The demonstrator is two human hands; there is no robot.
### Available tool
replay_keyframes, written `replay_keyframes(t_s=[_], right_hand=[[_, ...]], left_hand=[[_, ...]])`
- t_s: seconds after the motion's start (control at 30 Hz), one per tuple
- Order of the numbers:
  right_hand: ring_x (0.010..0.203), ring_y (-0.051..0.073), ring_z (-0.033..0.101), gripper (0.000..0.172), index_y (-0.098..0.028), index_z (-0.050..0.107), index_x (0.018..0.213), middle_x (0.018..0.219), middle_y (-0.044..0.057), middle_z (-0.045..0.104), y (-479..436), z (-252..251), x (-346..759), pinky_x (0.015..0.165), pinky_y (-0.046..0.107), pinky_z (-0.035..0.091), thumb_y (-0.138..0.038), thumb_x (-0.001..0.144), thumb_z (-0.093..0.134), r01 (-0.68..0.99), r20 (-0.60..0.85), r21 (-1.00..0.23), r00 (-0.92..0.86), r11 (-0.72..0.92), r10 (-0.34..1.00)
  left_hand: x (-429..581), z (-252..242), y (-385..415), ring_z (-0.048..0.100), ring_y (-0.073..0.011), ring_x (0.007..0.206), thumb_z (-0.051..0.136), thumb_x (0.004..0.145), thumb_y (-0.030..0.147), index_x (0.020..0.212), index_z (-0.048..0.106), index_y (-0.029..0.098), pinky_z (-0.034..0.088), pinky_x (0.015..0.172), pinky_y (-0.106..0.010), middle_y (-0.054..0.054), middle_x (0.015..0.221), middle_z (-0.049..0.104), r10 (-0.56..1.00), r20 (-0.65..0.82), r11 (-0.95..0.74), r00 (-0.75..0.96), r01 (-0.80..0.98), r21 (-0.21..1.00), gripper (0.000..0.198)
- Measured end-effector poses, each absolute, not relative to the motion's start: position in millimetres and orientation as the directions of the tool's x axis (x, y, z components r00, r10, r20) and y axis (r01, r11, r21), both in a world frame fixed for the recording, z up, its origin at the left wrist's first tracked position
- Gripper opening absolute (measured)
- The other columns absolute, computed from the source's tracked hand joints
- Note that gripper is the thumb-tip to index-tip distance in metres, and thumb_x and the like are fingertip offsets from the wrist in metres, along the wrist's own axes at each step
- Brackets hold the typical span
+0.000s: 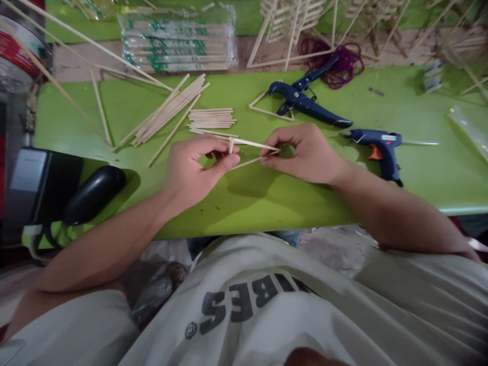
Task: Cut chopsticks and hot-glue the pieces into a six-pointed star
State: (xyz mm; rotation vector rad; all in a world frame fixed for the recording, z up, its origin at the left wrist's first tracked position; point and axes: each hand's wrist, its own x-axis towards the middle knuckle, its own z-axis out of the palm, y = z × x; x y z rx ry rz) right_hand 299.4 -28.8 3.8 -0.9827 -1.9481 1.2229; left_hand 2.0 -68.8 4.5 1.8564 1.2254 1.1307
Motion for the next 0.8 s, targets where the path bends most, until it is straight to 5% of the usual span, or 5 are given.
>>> replay_keyframes(t_s=[0.37,0.63,0.8], right_hand=[[0.078,0.023,0.07,0.049,-0.03,0.088,0.096,0.091,0.002,0.084,-30.7,5.0,295.6,0.078,0.044,0.067,-0.06,0.078,0.122,0.071,0.109,-0.985,-0.429,0.154,0.896],[0.083,0.024,0.074,0.057,-0.031,0.086,0.096,0.092,0.003,0.083,-37.2,4.7,290.4,0.079,0.045,0.07,-0.075,0.079,0.117,0.039,0.144,-0.985,-0.332,0.166,0.932],[0.083,0.023,0.073,0.051,-0.03,0.087,0.098,0.095,0.004,0.084,-39.5,3.4,291.0,0.079,0.044,0.067,-0.065,0.08,0.12,0.007,0.168,-0.984,-0.308,0.179,0.936]], left_hand=[[-2.5,-0.7,-70.3,0.09,-0.0237,0.103,0.094,0.113,0.066,0.115,0.095,0.029,0.077,0.097,-0.041,-0.006,0.113,0.094,0.922,0.353,-0.385,0.158,0.288,0.877,0.038],[-1.5,2.7,-71.8,0.09,-0.0236,0.101,0.092,0.111,0.078,0.116,0.096,0.031,0.078,0.098,-0.043,-0.006,0.11,0.095,0.937,0.321,-0.348,0.138,0.293,0.891,0.047],[-0.1,5.5,-72.4,0.089,-0.0234,0.102,0.091,0.111,0.08,0.114,0.094,0.032,0.077,0.097,-0.044,-0.005,0.112,0.095,0.926,0.357,-0.377,0.121,0.299,0.877,0.048]])
